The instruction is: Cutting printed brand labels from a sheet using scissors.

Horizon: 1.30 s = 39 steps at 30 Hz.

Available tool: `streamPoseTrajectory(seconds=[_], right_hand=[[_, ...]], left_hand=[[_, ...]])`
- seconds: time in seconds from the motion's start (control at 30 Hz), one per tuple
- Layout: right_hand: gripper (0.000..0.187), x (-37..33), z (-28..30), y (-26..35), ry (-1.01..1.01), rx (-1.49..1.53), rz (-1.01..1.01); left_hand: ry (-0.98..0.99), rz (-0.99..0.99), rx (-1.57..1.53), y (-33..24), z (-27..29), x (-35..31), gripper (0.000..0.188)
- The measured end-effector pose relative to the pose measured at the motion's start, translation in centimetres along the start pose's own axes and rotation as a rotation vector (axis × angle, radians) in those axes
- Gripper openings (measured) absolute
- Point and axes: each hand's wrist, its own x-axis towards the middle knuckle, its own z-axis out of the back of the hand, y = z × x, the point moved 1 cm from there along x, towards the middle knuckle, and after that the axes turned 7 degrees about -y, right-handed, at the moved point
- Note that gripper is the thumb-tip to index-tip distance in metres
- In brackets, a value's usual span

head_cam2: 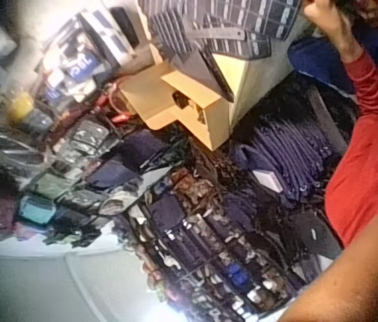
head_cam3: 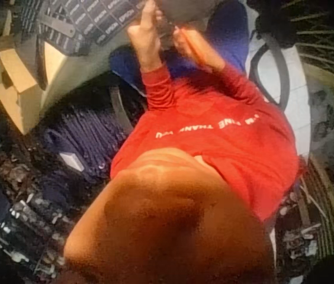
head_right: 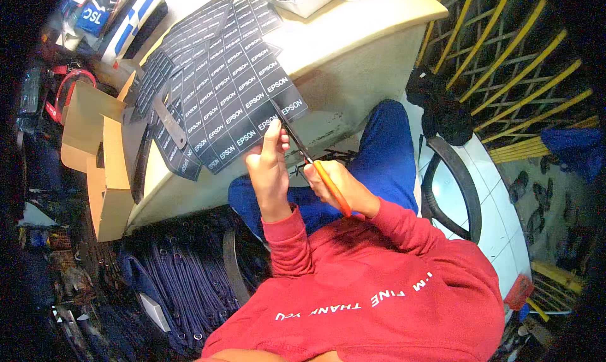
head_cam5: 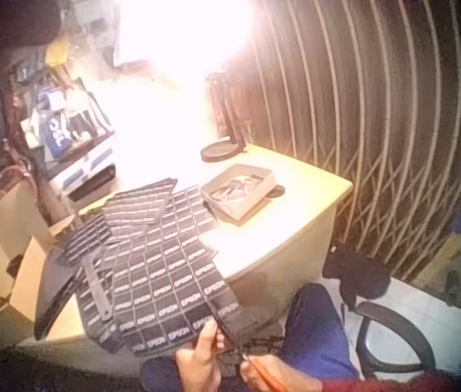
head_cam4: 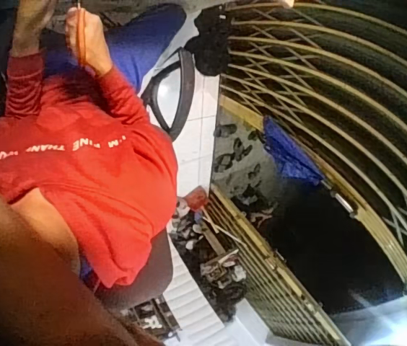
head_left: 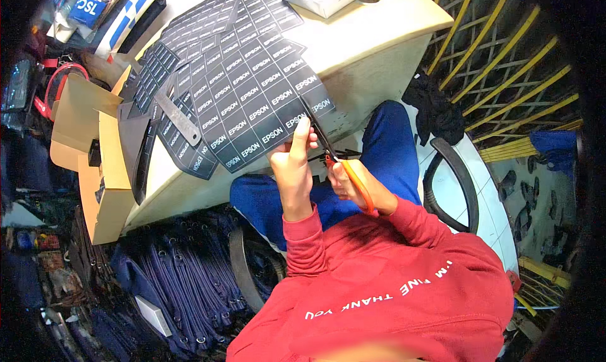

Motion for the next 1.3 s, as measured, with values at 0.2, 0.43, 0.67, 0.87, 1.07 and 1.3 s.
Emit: streamPoseTrajectory(seconds=[0.2,0.43,0.67,0.87,1.07,1.3], right_hand=[[0.046,-0.16,-0.12,0.34,-0.044,-0.054,0.018],[0.049,0.01,0.09,0.23,-0.045,-0.146,0.103],[0.048,-0.07,0.45,0.16,-0.063,-0.206,0.106],[0.048,-0.13,0.53,0.52,-0.088,-0.285,0.202],[0.048,-0.22,0.63,0.67,-0.077,-0.298,0.165],[0.050,-0.05,0.51,0.06,-0.049,-0.251,0.123]], left_hand=[[0.021,-0.016,-0.009,0.03,0.26,0.10,0.013],[0.020,-0.008,0.003,-0.06,0.45,0.19,0.014],[0.030,0.005,0.004,-0.09,0.26,0.16,0.015],[0.044,0.005,-0.004,-0.24,0.26,0.08,0.015],[-0.034,0.002,0.035,-0.27,-0.36,-0.09,0.015],[-0.050,-0.055,0.094,0.18,-0.18,-0.06,0.013]])
